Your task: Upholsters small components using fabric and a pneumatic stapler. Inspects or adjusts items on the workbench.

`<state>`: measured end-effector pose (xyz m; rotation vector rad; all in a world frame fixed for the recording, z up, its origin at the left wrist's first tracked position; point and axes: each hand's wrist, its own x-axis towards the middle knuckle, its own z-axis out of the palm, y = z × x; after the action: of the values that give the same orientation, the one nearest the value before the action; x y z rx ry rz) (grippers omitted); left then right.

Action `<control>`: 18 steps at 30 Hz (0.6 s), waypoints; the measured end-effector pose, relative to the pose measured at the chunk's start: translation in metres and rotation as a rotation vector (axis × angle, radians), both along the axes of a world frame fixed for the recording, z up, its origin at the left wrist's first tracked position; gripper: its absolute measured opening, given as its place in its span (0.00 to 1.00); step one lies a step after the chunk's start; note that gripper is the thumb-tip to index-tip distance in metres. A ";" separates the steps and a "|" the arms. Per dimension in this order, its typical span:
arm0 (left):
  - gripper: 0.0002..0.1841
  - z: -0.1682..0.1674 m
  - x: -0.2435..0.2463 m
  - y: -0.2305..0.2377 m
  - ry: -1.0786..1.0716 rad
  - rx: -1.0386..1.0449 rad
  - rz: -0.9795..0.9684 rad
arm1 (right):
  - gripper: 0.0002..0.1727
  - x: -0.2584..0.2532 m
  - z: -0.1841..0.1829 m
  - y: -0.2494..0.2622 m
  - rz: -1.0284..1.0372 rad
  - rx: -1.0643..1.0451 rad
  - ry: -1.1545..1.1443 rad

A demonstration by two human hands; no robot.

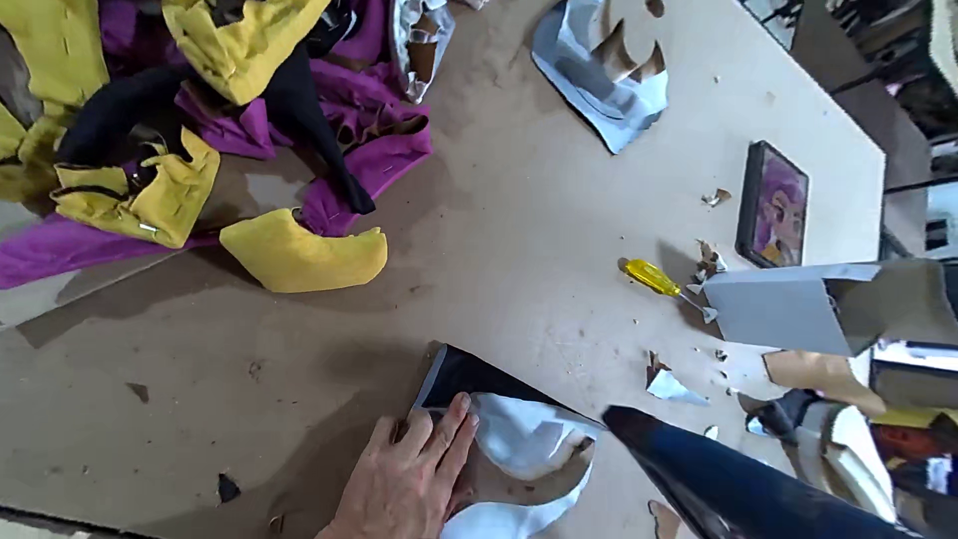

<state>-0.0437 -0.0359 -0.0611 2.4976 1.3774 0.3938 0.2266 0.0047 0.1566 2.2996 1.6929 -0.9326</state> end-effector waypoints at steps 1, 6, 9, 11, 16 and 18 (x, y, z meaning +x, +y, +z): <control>0.30 0.000 0.001 0.000 0.000 0.000 -0.001 | 0.22 -0.012 0.003 0.018 0.229 -0.007 -0.007; 0.27 0.001 0.001 0.000 0.006 0.007 0.015 | 0.20 -0.035 -0.041 0.065 0.651 -0.074 0.091; 0.26 0.001 0.001 0.001 -0.002 0.015 0.026 | 0.20 -0.036 -0.057 0.071 0.664 -0.094 0.089; 0.26 0.001 0.001 0.000 -0.010 0.013 0.029 | 0.20 -0.036 -0.061 0.071 0.664 -0.104 0.093; 0.25 0.003 0.001 0.001 -0.008 0.011 0.024 | 0.19 -0.040 -0.067 0.069 0.671 -0.107 0.124; 0.24 0.004 0.001 0.001 -0.011 0.014 0.027 | 0.20 -0.041 -0.071 0.070 0.688 -0.100 0.131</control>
<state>-0.0429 -0.0348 -0.0572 2.4872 1.4102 0.4237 0.1860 0.0746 0.0860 1.4309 2.1990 -0.9763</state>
